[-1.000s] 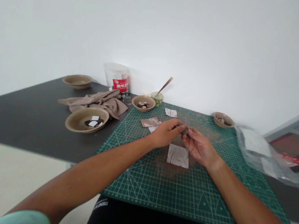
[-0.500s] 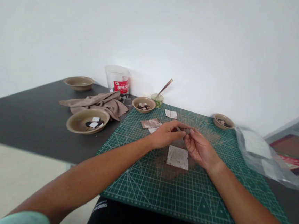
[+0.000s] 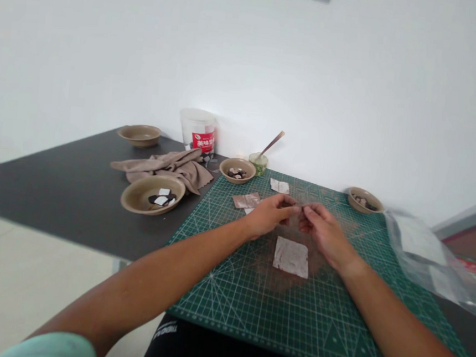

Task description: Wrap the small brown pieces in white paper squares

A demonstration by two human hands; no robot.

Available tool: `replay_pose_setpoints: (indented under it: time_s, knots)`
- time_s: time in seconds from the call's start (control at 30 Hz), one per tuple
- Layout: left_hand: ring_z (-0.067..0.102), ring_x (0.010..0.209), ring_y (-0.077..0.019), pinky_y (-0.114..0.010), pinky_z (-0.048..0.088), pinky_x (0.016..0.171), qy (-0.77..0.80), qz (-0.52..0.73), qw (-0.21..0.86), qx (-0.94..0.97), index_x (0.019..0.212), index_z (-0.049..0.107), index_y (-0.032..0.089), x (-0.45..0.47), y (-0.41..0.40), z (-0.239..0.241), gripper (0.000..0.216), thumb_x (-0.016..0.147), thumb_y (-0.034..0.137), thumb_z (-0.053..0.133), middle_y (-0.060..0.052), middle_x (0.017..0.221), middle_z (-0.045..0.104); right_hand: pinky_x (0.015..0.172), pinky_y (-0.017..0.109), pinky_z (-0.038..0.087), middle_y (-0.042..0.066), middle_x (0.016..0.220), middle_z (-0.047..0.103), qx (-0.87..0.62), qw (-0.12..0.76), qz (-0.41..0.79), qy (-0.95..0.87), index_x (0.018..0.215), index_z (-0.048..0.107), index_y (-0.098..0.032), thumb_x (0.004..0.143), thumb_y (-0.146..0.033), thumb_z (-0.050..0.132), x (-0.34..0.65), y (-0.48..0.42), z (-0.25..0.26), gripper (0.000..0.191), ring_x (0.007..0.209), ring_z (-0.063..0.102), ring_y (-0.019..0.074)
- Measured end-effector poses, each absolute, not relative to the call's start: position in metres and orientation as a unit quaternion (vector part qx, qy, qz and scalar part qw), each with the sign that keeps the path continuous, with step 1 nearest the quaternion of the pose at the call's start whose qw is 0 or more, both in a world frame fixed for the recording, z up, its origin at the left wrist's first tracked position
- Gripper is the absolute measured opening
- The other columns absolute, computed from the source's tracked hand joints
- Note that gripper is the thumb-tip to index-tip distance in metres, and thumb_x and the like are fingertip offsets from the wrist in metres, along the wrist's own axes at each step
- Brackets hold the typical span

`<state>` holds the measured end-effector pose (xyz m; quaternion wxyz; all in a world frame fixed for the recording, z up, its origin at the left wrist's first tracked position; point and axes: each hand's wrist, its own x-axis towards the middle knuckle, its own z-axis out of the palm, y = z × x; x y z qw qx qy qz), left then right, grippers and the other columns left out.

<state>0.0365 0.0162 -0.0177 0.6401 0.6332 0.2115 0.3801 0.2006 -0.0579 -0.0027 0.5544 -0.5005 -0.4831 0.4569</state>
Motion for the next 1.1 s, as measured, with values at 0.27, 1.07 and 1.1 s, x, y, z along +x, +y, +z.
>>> replay_pose_setpoints:
  time_s: [0.27,1.07,1.1]
  knots:
    - [0.054,0.056,-0.0072,-0.023,0.044,0.056,0.259,0.391,0.703,0.534,0.095,0.058,0.015,0.04,0.023,-0.028,0.028,0.079,0.032,0.075,0.003,0.076,0.058,0.055,0.024,0.044,0.0,0.083,0.065,-0.571,0.511,0.317,-0.559,0.097,0.064,-0.021,0.084,-0.05,0.065,0.202,0.035,0.03,0.032,0.061,0.055,0.0112]
    - [0.052,0.056,-0.0064,-0.021,0.043,0.055,0.253,0.4,0.716,0.513,0.094,0.057,0.015,0.043,0.029,-0.032,0.031,0.079,0.035,0.076,0.004,0.072,0.055,0.045,0.02,0.039,0.001,0.079,0.064,-0.583,0.506,0.256,-0.582,0.093,0.062,-0.018,0.092,-0.046,0.06,0.153,0.163,0.058,0.028,0.052,0.051,0.0082]
    - [0.051,0.056,-0.0064,-0.021,0.043,0.055,0.254,0.399,0.716,0.513,0.094,0.057,0.015,0.043,0.029,-0.032,0.03,0.08,0.035,0.075,0.004,0.072,0.055,0.046,0.02,0.039,0.001,0.078,0.064,-0.581,0.506,0.251,-0.586,0.09,0.062,-0.018,0.093,-0.046,0.059,0.153,0.165,0.057,0.028,0.052,0.051,0.0082]
